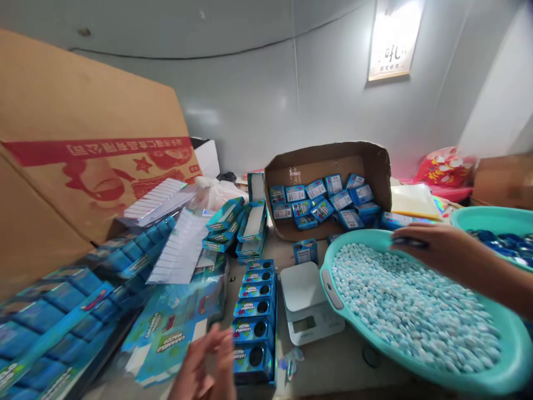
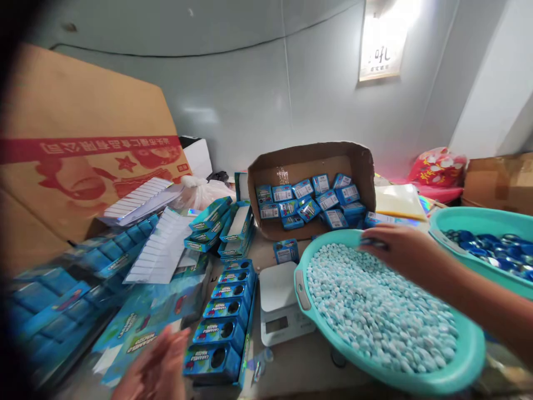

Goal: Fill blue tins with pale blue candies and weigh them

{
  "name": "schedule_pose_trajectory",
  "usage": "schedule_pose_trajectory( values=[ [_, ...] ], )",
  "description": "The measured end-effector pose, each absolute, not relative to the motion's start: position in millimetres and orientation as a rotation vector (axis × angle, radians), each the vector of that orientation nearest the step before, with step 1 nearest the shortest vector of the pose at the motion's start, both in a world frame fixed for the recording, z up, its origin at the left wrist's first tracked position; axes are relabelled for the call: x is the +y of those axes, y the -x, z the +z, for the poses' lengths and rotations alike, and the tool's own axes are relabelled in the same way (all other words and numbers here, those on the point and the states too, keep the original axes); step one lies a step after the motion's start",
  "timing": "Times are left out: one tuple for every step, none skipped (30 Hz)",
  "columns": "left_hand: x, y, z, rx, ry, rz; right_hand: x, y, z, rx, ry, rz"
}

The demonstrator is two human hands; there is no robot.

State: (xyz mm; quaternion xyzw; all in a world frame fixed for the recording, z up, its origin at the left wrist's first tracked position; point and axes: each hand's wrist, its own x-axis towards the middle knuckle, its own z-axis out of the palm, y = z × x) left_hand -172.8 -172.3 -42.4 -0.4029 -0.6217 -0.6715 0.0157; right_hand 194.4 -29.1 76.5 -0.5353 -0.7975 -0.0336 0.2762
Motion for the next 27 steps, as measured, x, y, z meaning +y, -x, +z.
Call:
schedule_pose_trajectory(
  values=[
    [-167,162,-28,-1.906,1.530,-1.991,-37,-171,71,-2.278,1.336,0.039],
    [-161,152,-15,-1.869,1.811,-1.877,-44,-146,65,-2.396,1.220,0.245],
    [-154,143,-4,-1.811,2.031,-1.809,-52,-121,59,-2.464,1.133,0.408],
    [-147,136,5,-1.755,2.242,-1.744,-58,-97,53,-2.512,1.033,0.528],
    [-139,131,12,-1.716,2.397,-1.686,-63,-77,48,-2.529,0.940,0.627],
    [-133,128,15,-1.701,2.491,-1.654,-66,-62,44,-2.526,0.893,0.700],
    [-128,127,16,-1.717,2.537,-1.635,-66,-51,40,-2.513,0.878,0.776],
    [-125,128,14,-1.761,2.534,-1.639,-66,-44,37,-2.493,0.889,0.864],
    [-123,130,11,-1.818,2.504,-1.663,-64,-41,35,-2.473,0.913,0.958],
    [-123,133,8,-1.867,2.470,-1.699,-62,-41,34,-2.454,0.935,1.050],
    [-123,136,4,-1.910,2.445,-1.735,-60,-43,33,-2.440,0.947,1.127],
    [-124,139,1,-1.940,2.436,-1.761,-59,-45,33,-2.432,0.945,1.183],
    [-125,142,-1,-1.960,2.438,-1.785,-57,-47,32,-2.429,0.932,1.222],
    [-125,144,-2,-1.981,2.448,-1.802,-56,-49,31,-2.420,0.915,1.248],
    [-125,145,-3,-2.019,2.461,-1.807,-56,-51,29,-2.405,0.902,1.266],
    [-124,146,-3,-2.077,2.469,-1.798,-55,-52,27,-2.386,0.896,1.289],
    [-124,146,-4,-2.143,2.469,-1.778,-54,-52,25,-2.362,0.896,1.310],
    [-123,146,-4,-2.199,2.456,-1.750,-53,-53,22,-2.340,0.904,1.330],
    [-122,145,-5,-2.237,2.430,-1.714,-52,-53,20,-2.324,0.916,1.347],
    [-123,144,-5,-2.239,2.410,-1.668,-51,-53,18,-2.318,0.927,1.364],
    [-123,142,-5,-2.210,2.401,-1.617,-50,-53,17,-2.320,0.932,1.385],
    [-125,140,-5,-2.161,2.401,-1.563,-49,-53,16,-2.327,0.931,1.402],
    [-127,139,-4,-2.109,2.408,-1.502,-49,-53,16,-2.336,0.925,1.412],
    [-129,137,-2,-2.059,2.423,-1.441,-48,-54,17,-2.347,0.911,1.418],
    [-131,136,1,-2.009,2.436,-1.389,-48,-55,17,-2.358,0.892,1.423],
    [-133,135,5,-1.962,2.443,-1.351,-48,-55,18,-2.363,0.873,1.434],
    [-134,135,8,-1.925,2.446,-1.321,-48,-56,19,-2.365,0.860,1.449]
  ],
)
